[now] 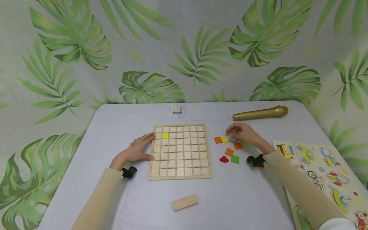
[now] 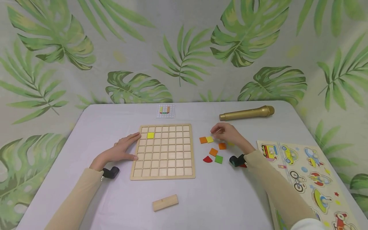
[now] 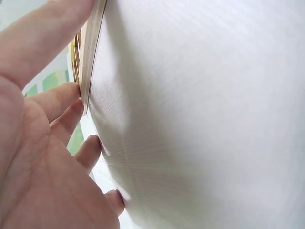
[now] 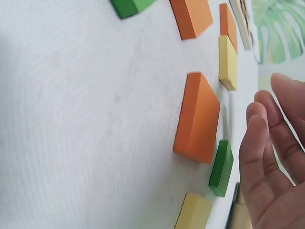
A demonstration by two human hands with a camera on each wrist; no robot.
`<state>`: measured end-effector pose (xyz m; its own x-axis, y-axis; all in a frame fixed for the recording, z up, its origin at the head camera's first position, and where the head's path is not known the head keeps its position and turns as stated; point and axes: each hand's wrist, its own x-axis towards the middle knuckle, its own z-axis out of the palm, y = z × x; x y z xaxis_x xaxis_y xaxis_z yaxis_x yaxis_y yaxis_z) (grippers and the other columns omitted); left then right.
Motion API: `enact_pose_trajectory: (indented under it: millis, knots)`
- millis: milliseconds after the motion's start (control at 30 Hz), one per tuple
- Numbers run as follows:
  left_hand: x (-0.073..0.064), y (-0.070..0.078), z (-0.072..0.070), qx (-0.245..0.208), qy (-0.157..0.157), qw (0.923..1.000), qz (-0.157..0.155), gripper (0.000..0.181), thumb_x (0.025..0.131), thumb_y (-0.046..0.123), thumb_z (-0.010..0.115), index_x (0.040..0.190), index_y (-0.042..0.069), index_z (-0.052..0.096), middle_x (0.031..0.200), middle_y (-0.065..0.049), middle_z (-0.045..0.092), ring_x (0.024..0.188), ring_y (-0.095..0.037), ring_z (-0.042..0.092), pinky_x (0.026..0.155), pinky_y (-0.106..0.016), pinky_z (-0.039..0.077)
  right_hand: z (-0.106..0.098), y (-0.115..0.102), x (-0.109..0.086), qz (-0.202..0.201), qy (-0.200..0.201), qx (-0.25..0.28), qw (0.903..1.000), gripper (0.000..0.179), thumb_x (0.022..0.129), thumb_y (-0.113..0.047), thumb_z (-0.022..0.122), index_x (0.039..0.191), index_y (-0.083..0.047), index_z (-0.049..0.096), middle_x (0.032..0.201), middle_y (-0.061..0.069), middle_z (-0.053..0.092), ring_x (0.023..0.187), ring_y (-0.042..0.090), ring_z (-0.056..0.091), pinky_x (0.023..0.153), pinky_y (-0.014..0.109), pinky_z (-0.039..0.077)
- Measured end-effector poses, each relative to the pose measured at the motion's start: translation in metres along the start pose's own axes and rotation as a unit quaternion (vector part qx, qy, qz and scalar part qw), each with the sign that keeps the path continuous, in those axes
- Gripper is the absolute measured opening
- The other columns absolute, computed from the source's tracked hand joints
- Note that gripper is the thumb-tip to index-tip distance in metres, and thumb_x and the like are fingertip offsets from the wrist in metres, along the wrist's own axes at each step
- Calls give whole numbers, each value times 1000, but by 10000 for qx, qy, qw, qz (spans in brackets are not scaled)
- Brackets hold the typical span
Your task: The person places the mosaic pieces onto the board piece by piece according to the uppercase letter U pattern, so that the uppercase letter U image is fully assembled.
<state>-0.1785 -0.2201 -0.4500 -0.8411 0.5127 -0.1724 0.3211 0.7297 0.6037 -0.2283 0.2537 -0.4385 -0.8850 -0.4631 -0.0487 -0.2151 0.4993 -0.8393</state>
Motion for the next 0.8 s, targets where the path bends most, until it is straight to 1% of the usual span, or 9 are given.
enact_pose_trajectory:
  millis: [133, 300, 367, 533, 633, 800]
  knots:
    - [1, -1, 0, 26, 13, 10000, -4, 94, 82, 38, 75, 152, 5, 21, 158, -13, 12, 142, -41, 6, 103, -67, 6, 7, -4, 3, -74, 53, -559, 9984, 18, 86, 2, 68, 103, 5, 65, 102, 17, 65, 90, 29, 58, 76, 29, 47]
    - [2, -2, 1, 33, 31, 10000, -25, 95, 82, 39, 75, 153, 5, 21, 158, -13, 12, 142, -41, 6, 103, -68, 4, 15, -8, 6, 39, 79, -1011, 9948, 17, 83, 6, 67, 98, 1, 65, 95, 11, 64, 83, 25, 56, 71, 31, 47]
    - [2, -2, 2, 20, 28, 10000, -19, 95, 82, 39, 75, 153, 5, 20, 158, -13, 12, 142, -41, 6, 103, -68, 4, 18, -9, 6, 73, 68, -1112, 9937, 17, 82, 6, 67, 98, 1, 65, 94, 11, 64, 82, 24, 55, 71, 32, 46]
    - [1, -2, 2, -26, 30, 10000, -21, 95, 82, 39, 75, 153, 6, 20, 158, -13, 12, 142, -41, 5, 103, -69, 3, 23, -11, 6, 34, 75, -1366, 9906, 17, 81, 7, 69, 97, 1, 65, 94, 11, 64, 81, 24, 55, 74, 36, 47]
    - [1, -3, 3, -33, 35, 10000, -19, 95, 82, 39, 75, 153, 6, 20, 158, -13, 12, 142, -42, 5, 103, -69, 3, 23, -10, 6, 28, 89, -1494, 9887, 17, 79, 7, 71, 94, 0, 65, 89, 8, 62, 80, 22, 53, 73, 36, 45]
    - [1, -3, 3, -15, 67, 10000, 15, 94, 82, 38, 75, 152, 5, 21, 158, -14, 12, 141, -42, 6, 103, -69, 3, 21, -10, 5, 62, 144, -1456, 9892, 16, 78, 9, 68, 90, -2, 64, 82, 6, 58, 78, 22, 51, 71, 33, 43]
